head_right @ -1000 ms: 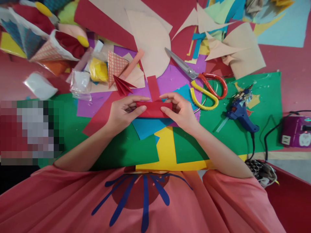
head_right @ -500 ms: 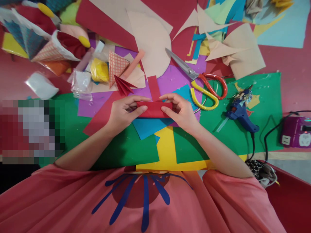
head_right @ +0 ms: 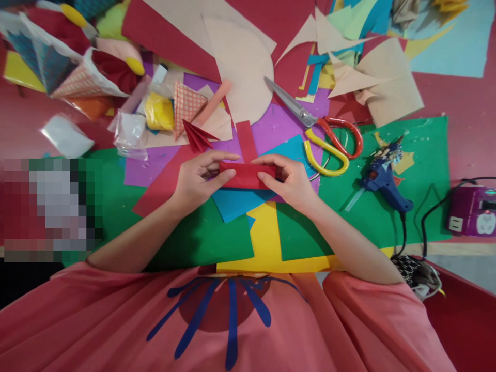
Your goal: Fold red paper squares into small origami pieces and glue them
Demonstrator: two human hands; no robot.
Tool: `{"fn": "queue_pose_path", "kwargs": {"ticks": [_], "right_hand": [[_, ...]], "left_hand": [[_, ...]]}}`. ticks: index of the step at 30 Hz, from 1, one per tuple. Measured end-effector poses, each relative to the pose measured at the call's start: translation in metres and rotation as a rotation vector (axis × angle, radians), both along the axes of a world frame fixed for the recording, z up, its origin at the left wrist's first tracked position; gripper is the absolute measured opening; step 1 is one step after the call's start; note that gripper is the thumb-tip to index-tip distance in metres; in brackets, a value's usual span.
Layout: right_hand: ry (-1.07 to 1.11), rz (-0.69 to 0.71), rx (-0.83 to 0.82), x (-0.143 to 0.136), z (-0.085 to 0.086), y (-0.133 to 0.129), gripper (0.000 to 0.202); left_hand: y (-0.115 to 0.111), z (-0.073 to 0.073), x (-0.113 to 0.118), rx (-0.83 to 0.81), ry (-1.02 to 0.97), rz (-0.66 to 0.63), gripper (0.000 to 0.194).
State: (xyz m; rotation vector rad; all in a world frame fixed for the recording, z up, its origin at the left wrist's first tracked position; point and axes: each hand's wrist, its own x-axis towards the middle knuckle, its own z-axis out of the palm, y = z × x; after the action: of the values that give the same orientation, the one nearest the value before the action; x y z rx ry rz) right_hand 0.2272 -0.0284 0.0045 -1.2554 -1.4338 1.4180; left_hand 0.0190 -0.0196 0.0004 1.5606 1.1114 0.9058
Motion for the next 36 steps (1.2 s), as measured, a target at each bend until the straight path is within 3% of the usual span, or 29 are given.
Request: {"fn": "queue_pose_path", "kwargs": {"ticks": [19,28,36], "right_hand": [[0.021,0.003,-0.016,-0.0004,0.0001,-0.0007,0.017],[-0.024,-0.039,0.004,0.0005,0.0015,-0.0005,0.028],[-0.025,-0.055,0.024,0.0001,0.0017,-0.0004,0.025]], "left_hand": [[-0.0010,0.0026,0.0001,-0.019,0.035,-0.005,0.022],[-0.0022,0.0029,-0.0005,0.010,0.091,0.025,0.023],[-0.0027,0.0035,0.0002,0.019,0.096,0.027,0.024]]}}
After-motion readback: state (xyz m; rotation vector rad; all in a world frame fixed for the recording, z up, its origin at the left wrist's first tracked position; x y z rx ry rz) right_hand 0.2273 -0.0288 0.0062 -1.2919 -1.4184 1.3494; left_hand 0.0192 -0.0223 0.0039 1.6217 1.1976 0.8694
